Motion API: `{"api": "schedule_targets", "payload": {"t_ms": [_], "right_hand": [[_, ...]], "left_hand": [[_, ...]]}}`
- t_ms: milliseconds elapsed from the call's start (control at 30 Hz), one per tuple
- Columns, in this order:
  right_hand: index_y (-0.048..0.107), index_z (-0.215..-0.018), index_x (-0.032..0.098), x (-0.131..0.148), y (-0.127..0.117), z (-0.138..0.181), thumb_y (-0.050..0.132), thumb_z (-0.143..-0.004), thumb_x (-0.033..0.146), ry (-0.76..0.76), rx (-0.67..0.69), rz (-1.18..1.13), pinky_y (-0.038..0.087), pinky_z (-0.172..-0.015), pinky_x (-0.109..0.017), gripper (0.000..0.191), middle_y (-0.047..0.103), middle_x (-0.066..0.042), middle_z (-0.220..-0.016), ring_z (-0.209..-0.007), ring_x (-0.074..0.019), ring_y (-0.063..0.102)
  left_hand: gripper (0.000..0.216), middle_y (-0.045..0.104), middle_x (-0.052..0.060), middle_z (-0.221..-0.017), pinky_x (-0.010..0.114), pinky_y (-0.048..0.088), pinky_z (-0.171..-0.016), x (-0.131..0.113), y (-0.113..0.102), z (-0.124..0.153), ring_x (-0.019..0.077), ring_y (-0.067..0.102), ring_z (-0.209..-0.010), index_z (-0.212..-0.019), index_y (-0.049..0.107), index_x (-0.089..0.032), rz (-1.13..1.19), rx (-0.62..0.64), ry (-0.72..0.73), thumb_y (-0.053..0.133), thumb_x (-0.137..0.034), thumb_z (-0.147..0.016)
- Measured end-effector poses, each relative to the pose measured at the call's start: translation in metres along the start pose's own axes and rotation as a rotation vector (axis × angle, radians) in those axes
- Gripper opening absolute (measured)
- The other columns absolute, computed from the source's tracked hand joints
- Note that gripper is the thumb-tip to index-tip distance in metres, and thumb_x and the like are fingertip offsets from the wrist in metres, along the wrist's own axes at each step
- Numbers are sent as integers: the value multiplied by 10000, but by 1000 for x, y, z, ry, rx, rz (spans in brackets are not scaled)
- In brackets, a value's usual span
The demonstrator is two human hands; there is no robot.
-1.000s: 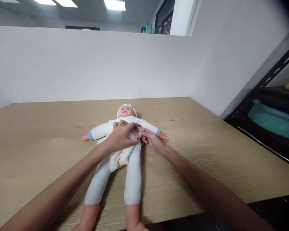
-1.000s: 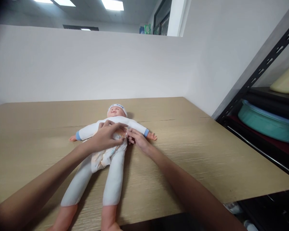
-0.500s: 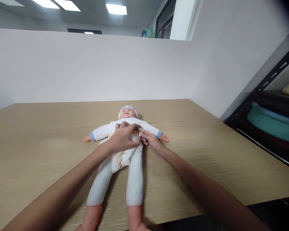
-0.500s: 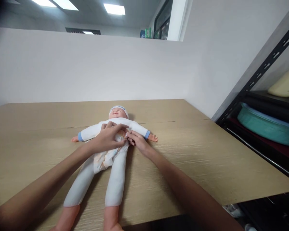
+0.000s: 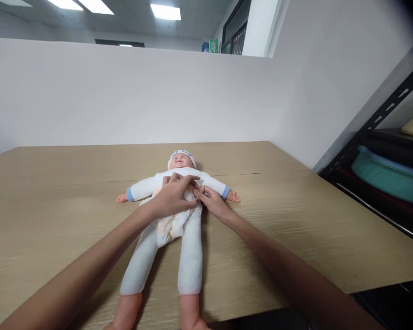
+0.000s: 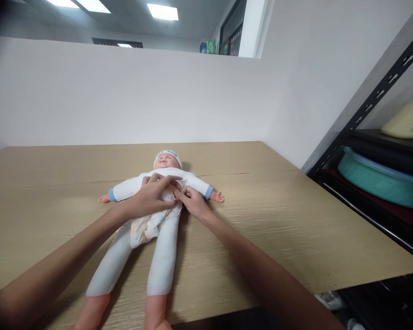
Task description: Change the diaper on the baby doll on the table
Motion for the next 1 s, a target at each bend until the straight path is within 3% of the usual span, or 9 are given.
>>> {"api": "schedule_targets", "payload": {"t_ms": [133, 367, 733, 867, 1000], "right_hand": [[490, -719, 229, 0, -1, 0, 791, -690, 779, 34, 2, -26, 258, -560, -282, 628, 474, 64, -660, -610, -112, 365], [513, -734, 227, 6, -9, 2, 787, -747, 720, 83, 148, -33, 220, -516, -278, 564, 466, 84, -576, -521, -94, 346], [459, -698, 227, 0, -19, 5, 783, -808, 568, 75, 161, -155, 272, -581, -282, 483, 414, 84, -602, -550, -98, 332], [473, -716, 227, 2, -18, 7, 780, -813, 632, 67, 174, -140, 259, -578, -281, 518, 394, 87, -618, -547, -95, 282], [466, -696, 236, 6, -12, 7, 773, -761, 735, 72, 85, -43, 240, -557, -288, 590, 386, 77, -619, -562, -110, 293]], "left_hand": [[513, 737, 41, -1203, 506, 302, -1048, 2, 1, 0, 343, 483, -1197, -1352, 563, -278, 37, -10, 9, 642, -362, -852], [520, 733, 27, -1209, 500, 300, -1068, 4, 1, 1, 341, 471, -1236, -1365, 592, -294, 54, -10, 0, 650, -347, -852], [416, 734, 39, -1215, 568, 298, -1090, 4, 1, 1, 353, 469, -1238, -1300, 640, -292, 42, -18, 6, 637, -437, -910], [462, 660, 66, -1387, 564, 340, -1121, 6, -10, 9, 348, 483, -1292, -1372, 590, -289, 161, -2, 5, 511, -564, -1010], [464, 505, 95, -1565, 447, 391, -1179, 27, -22, 35, 272, 525, -1358, -1489, 470, -284, 327, -100, 59, 417, -488, -1075]]}}
Point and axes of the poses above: each hand's wrist, its own z-axis away from the middle knuckle, its own y-axis out of the palm, x = y × z, the point moved 2 cm from there along -z, towards the middle knuckle
